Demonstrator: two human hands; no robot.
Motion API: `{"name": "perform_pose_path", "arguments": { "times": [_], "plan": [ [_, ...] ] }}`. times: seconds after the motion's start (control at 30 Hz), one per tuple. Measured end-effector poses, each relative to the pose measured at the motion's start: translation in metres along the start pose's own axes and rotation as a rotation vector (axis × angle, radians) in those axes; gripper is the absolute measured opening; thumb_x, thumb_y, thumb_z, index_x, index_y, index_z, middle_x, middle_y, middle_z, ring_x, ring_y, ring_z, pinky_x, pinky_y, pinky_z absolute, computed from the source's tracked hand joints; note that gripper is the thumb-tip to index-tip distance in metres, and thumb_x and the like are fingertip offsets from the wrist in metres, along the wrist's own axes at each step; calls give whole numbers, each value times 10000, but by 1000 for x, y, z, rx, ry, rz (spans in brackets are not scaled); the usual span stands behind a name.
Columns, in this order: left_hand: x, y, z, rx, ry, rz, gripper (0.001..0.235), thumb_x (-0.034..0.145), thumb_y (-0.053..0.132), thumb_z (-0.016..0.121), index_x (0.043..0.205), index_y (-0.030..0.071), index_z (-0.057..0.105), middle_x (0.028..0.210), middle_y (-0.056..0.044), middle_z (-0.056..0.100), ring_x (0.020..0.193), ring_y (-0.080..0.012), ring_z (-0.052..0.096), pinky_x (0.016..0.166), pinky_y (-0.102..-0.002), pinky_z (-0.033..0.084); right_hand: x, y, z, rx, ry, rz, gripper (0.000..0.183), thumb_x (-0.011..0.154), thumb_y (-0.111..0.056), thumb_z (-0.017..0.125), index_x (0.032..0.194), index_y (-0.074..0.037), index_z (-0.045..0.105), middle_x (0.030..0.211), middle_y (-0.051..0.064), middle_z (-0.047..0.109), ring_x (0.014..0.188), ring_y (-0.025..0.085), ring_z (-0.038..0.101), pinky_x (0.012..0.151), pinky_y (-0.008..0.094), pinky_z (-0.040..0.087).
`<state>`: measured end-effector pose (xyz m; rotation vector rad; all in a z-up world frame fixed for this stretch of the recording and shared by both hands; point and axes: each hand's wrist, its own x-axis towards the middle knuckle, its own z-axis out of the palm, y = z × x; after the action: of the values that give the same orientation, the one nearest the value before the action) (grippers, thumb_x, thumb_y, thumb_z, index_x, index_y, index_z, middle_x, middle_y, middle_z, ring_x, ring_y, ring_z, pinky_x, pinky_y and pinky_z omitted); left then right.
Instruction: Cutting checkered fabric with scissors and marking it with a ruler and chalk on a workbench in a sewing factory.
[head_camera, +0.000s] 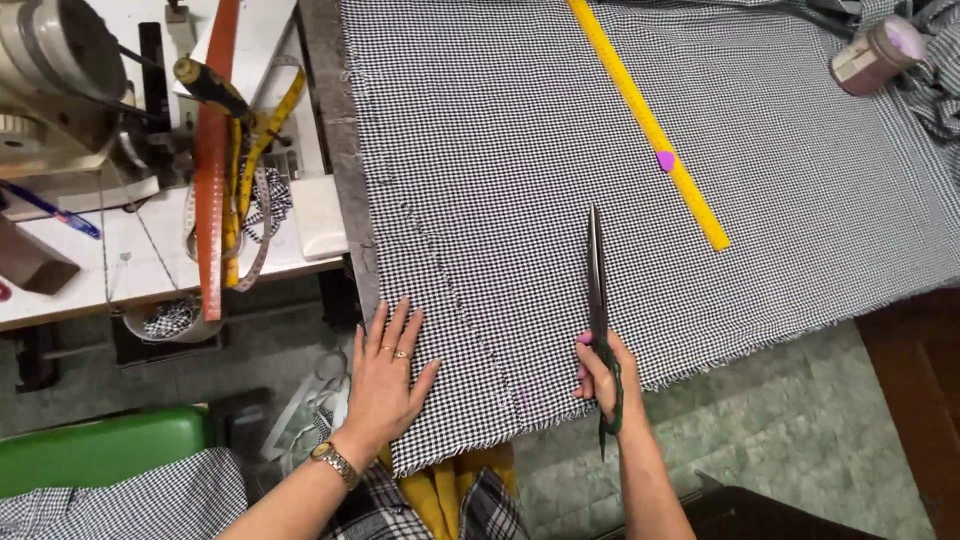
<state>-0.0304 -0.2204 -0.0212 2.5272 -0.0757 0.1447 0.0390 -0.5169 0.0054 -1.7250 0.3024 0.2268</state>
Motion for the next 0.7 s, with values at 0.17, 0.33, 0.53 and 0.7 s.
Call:
{"name": "perform_pose_path", "arguments": {
  "times": [0.17,0.33,0.53,0.7],
  "plan": [
    [0,0,1,9,20,3,637,954,421,479,1491,125,307,1593,-111,183,1452,-382,103,1063,-644,181,1,3,-1,-4,-9,-9,184,868,-80,627,966,70,589,496,167,511,289,196,491,300,340,498],
    [0,-1,2,28,31,9,638,950,419,484,1485,115,318,1586,-118,207,1448,-386,126,1061,-634,205,0,-1,1,-4,-7,-13,180,868,-74,620,967,73,586,498,174,513,291,195,488,303,341,502],
    [0,0,1,40,28,9,641,948,419,479,1486,113,315,1584,-120,209,1446,-388,136,1061,-626,227,0,0,1,-6,-16,-24,172,872,-68,609,965,74,581,498,170,510,293,191,490,308,340,510],
    [-1,0,1,41,21,-3,645,947,424,473,1492,121,307,1589,-107,198,1451,-380,130,1074,-609,223,-2,0,1,-1,-20,-38,169,876,-68,608,965,73,579,496,171,510,291,193,490,306,344,515]
  ]
}}
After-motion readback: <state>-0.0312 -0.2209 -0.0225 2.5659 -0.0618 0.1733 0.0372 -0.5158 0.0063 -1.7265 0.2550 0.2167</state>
